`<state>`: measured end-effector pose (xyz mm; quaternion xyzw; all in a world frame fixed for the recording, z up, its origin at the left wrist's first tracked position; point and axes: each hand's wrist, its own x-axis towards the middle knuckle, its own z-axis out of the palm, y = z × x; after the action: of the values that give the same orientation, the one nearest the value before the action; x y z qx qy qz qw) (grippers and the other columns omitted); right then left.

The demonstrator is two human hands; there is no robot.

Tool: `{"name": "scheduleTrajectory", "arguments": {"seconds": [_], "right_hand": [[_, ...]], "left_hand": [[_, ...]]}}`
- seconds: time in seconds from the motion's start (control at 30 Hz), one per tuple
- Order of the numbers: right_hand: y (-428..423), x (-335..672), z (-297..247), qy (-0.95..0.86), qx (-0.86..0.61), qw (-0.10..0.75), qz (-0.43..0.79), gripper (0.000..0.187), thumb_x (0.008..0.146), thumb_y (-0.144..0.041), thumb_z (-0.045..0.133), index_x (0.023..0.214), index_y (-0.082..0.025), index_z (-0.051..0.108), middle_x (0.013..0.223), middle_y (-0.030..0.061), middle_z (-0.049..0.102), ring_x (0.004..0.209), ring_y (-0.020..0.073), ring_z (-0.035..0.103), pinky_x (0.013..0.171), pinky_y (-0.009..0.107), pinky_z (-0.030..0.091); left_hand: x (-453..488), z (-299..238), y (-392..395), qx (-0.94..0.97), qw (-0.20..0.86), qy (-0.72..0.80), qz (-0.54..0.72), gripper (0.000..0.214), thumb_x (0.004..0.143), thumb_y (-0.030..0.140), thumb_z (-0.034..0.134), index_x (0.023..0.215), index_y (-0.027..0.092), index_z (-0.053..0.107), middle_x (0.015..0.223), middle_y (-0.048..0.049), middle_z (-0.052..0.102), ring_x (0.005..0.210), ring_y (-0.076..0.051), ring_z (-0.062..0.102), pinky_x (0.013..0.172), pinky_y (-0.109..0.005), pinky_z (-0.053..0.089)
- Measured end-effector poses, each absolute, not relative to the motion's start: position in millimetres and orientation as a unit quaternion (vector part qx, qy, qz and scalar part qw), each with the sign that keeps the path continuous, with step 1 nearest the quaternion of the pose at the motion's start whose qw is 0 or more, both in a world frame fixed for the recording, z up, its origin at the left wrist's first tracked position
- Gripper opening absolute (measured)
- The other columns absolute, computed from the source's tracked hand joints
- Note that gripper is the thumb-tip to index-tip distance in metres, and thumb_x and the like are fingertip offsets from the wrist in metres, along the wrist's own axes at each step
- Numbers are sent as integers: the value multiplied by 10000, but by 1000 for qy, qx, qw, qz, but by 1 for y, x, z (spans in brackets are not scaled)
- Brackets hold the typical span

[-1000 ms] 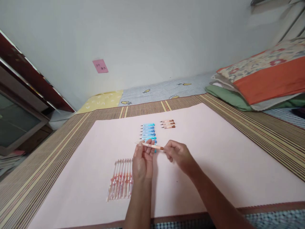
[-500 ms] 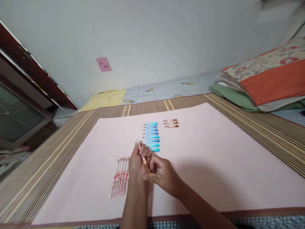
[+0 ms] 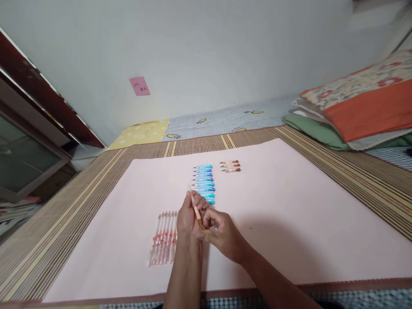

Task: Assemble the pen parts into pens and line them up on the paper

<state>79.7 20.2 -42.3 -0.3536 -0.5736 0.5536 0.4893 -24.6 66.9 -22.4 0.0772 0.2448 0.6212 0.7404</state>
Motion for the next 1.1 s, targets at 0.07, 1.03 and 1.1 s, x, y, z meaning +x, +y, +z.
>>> {"name": "scheduleTrajectory", "arguments": {"seconds": [0.07, 1.03, 1.1], "right_hand": [[21, 81, -41, -583, -350, 481, 553, 350, 708, -322, 811, 673, -210, 481, 702, -36, 505, 665, 133, 430, 617, 270, 352], [9, 90, -24, -737, -349, 402, 416, 147, 873, -207, 581, 810, -218, 449, 777, -20, 535, 687, 141, 493, 649, 271, 382], [6, 89, -23, -745, -352, 392, 408, 143, 872, -211, 573, 814, -219, 442, 770, -20, 538, 672, 139, 487, 634, 269, 371]], "left_hand": [[-25, -19, 65, 72, 740, 243, 623, 274, 998, 269, 495, 741, 175, 498, 550, 75, 336, 444, -59, 355, 480, -172, 356], [-38, -5, 60, 67, 727, 197, 654, 230, 1016, 226, 444, 842, 135, 565, 668, 32, 501, 511, -52, 459, 572, -204, 428], [-41, -6, 60, 70, 729, 190, 654, 258, 1023, 240, 435, 835, 123, 568, 595, 59, 434, 457, -43, 401, 520, -195, 387]]}}
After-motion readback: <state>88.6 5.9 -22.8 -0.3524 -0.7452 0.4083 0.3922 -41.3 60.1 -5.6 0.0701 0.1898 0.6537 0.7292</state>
